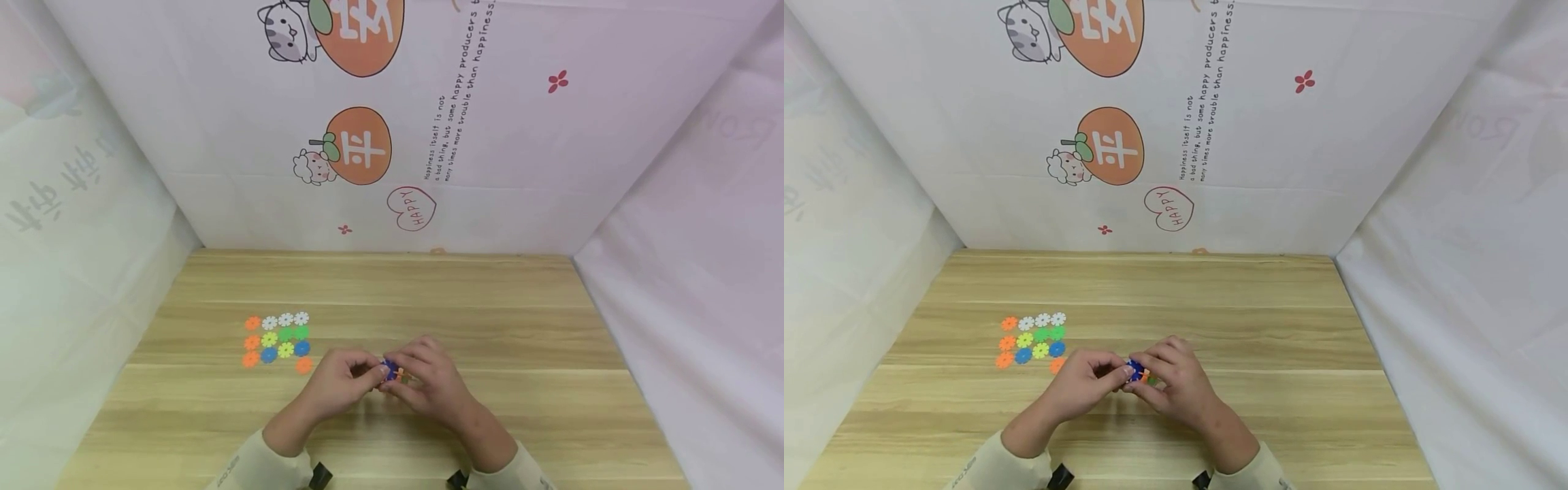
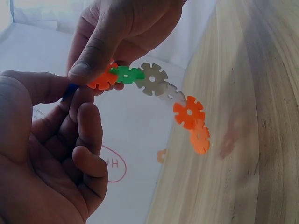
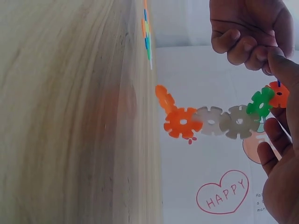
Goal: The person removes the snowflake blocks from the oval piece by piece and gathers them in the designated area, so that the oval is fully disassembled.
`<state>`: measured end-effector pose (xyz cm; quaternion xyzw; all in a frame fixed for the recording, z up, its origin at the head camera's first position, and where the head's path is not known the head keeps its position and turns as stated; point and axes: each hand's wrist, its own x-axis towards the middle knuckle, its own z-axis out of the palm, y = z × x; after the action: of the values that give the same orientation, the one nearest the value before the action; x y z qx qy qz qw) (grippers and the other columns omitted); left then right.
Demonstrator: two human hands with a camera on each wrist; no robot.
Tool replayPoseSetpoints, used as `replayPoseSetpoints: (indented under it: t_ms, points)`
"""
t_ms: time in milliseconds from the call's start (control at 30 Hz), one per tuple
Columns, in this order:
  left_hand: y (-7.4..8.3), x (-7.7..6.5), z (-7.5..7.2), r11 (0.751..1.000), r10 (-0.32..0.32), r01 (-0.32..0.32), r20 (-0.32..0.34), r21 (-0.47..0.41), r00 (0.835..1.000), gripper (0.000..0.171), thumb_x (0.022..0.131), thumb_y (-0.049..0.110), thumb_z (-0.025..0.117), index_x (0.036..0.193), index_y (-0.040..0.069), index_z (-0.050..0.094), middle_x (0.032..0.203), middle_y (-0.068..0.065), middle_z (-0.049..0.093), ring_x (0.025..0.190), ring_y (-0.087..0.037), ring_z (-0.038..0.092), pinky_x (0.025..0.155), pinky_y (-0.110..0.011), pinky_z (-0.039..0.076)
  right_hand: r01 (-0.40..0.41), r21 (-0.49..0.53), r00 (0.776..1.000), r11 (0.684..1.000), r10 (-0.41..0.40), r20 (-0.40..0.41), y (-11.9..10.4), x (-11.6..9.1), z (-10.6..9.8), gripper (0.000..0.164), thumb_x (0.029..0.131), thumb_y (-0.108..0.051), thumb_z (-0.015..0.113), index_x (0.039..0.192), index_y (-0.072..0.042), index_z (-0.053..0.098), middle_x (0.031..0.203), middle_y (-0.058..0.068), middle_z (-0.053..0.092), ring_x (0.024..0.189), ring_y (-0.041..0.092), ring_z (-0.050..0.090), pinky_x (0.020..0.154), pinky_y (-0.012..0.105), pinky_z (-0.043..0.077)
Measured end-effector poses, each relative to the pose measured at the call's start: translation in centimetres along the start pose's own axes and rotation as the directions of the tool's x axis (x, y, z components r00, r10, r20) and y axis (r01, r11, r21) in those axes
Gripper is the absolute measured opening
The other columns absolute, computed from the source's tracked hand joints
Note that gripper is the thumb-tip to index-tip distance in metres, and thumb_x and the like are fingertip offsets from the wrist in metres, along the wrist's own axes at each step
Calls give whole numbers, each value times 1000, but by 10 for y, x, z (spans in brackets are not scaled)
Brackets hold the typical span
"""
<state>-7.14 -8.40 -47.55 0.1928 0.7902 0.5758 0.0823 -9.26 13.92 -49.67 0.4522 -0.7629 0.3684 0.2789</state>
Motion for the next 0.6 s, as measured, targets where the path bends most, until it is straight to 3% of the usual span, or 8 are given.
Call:
replayPoseSetpoints:
  t_ms: [267, 600]
  points:
    - [0, -1, -4, 996, -47, 53, -89, 74, 995, 18, 101, 25, 69, 85, 23, 77, 76, 9, 68, 66, -13, 59, 58, -26, 50, -24, -43, 999, 999, 23, -25, 2, -1, -2, 37, 87, -32, 84, 115, -9, 76, 108, -1, 74, 97, 19, 60, 89, 37, 45]
    - [1, -2, -7, 998, -60, 62, -126, 16, 990, 19, 100, 26, 71, 82, 22, 76, 73, 5, 68, 62, -12, 58, 56, -26, 50, 47, -40, 994, 998, -51, -98, 6, 2, 0, 16, 86, -13, 83, 102, -10, 79, 97, -1, 76, 89, 19, 61, 86, 33, 45]
